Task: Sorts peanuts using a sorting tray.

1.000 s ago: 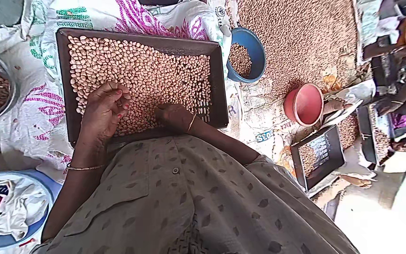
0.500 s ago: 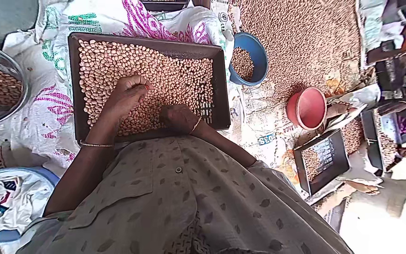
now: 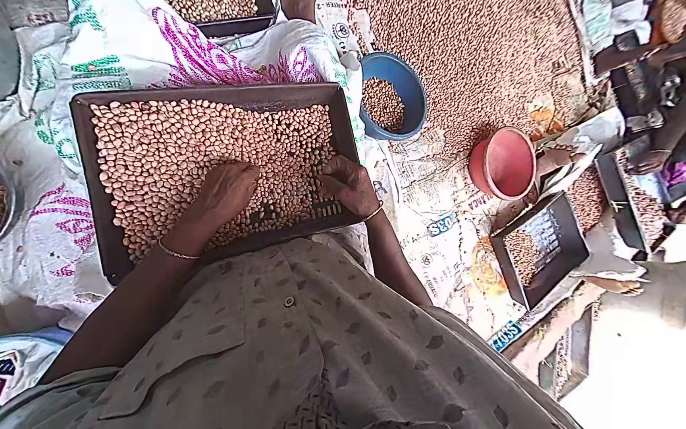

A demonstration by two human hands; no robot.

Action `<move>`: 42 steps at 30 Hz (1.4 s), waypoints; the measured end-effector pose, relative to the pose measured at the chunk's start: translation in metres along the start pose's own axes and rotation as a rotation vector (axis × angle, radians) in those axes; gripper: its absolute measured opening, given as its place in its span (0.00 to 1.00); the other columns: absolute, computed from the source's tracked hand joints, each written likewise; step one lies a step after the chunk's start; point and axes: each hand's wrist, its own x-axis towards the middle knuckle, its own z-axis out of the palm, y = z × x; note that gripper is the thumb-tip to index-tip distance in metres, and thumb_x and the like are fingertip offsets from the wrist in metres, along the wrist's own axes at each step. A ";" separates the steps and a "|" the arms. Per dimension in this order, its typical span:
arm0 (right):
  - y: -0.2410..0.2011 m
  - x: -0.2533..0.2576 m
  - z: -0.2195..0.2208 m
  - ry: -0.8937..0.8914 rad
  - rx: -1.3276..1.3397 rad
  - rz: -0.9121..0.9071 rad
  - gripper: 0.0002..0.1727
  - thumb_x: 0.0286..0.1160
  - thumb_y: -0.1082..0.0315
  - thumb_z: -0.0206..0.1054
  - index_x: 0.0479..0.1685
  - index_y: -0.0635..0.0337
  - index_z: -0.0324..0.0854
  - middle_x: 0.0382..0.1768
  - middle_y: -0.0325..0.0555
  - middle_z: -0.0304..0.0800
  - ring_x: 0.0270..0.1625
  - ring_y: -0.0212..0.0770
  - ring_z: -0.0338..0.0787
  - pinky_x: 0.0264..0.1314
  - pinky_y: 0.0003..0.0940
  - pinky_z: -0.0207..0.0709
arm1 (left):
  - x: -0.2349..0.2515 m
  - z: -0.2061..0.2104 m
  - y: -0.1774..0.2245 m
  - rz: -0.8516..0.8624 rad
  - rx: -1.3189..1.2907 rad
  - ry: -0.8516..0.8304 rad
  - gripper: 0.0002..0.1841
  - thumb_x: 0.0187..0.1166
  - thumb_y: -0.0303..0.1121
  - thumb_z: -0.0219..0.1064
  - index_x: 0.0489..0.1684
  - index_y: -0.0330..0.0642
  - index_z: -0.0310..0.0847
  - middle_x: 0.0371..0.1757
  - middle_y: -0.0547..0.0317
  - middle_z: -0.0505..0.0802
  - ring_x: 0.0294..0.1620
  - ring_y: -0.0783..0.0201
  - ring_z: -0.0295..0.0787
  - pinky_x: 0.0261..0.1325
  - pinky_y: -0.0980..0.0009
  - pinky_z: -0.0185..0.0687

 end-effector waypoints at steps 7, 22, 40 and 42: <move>0.002 0.009 0.003 0.068 -0.028 -0.042 0.04 0.75 0.77 0.66 0.41 0.71 0.81 0.32 0.50 0.90 0.29 0.37 0.93 0.36 0.34 0.92 | -0.006 -0.002 -0.003 -0.038 -0.211 0.115 0.09 0.84 0.25 0.61 0.47 0.28 0.84 0.41 0.37 0.90 0.40 0.40 0.90 0.43 0.42 0.83; -0.019 0.046 0.035 -0.244 -0.514 -0.251 0.23 0.81 0.69 0.66 0.73 0.66 0.81 0.75 0.60 0.82 0.79 0.57 0.81 0.81 0.53 0.72 | 0.038 -0.062 0.019 -0.605 -1.747 0.203 0.15 0.94 0.35 0.44 0.42 0.48 0.77 0.30 0.71 0.84 0.16 0.84 0.69 0.15 0.91 0.61; -0.005 0.081 0.015 -0.193 -0.942 0.052 0.31 0.82 0.71 0.60 0.86 0.68 0.66 0.88 0.66 0.62 0.92 0.64 0.58 0.90 0.54 0.58 | 0.023 -0.059 -0.032 -0.443 -1.642 0.425 0.18 0.94 0.33 0.40 0.44 0.51 0.80 0.36 0.73 0.89 0.17 0.85 0.71 0.15 0.92 0.60; -0.008 0.072 0.015 -0.220 -0.968 0.016 0.24 0.83 0.68 0.62 0.77 0.67 0.77 0.79 0.66 0.75 0.84 0.65 0.71 0.81 0.57 0.68 | 0.021 -0.060 -0.033 -0.467 -1.636 0.445 0.18 0.94 0.33 0.40 0.44 0.52 0.79 0.36 0.74 0.89 0.17 0.85 0.71 0.15 0.92 0.60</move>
